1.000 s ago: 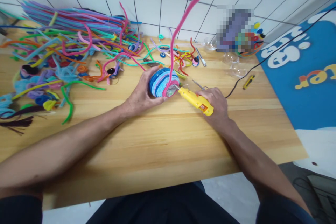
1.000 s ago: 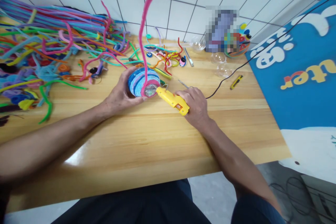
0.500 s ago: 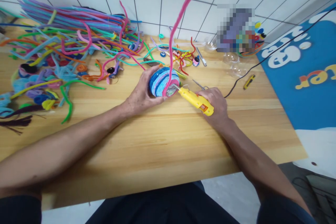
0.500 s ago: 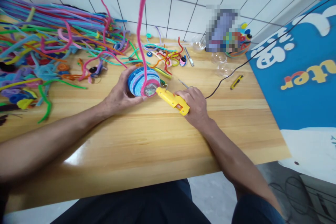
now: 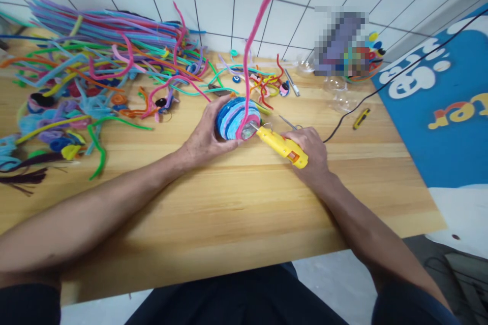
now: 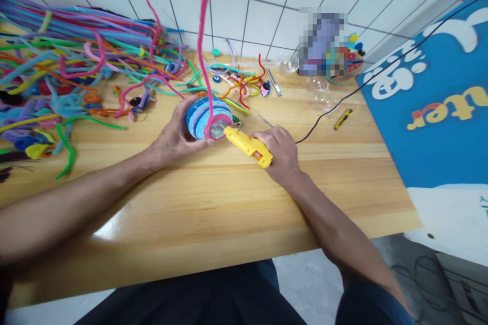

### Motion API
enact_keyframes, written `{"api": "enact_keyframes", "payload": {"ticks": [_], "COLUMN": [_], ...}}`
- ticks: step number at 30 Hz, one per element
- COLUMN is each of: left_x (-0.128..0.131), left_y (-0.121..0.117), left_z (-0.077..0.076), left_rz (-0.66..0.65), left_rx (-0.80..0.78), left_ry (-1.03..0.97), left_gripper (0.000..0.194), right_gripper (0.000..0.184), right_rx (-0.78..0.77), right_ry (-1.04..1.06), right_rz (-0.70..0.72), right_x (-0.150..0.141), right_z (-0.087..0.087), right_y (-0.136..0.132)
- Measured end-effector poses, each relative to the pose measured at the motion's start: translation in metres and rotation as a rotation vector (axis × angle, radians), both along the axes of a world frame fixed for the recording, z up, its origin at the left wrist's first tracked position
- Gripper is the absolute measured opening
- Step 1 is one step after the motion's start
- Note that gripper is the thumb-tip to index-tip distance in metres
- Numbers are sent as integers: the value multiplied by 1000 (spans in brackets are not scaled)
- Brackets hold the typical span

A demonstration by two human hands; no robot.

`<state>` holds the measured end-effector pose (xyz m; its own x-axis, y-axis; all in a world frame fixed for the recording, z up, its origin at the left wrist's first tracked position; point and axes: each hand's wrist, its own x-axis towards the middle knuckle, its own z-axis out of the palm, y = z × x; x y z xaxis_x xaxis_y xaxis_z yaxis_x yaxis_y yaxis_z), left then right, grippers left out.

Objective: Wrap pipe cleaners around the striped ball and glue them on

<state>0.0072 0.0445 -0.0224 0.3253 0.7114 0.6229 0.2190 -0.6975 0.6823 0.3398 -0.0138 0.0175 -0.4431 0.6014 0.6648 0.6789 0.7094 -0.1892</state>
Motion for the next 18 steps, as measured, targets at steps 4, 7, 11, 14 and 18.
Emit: {"api": "enact_keyframes", "payload": {"ticks": [4, 7, 11, 14, 18], "left_x": [0, -1, -1, -1, 0], "left_y": [0, 0, 0, 0, 0], "left_z": [0, 1, 0, 0, 0], "left_rz": [2, 2, 5, -3, -3], "left_rx": [19, 20, 5, -9, -9], "left_ry": [14, 34, 22, 17, 17], "left_gripper": [110, 112, 112, 112, 110], "right_gripper": [30, 29, 27, 27, 27], "right_rx": [-3, 19, 57, 34, 46], "right_ry": [1, -1, 24, 28, 38], "right_rz": [-13, -11, -5, -30, -8], "right_x": [0, -1, 0, 1, 1], "right_z": [-1, -1, -1, -3, -6], "right_y": [0, 0, 1, 3, 3]}}
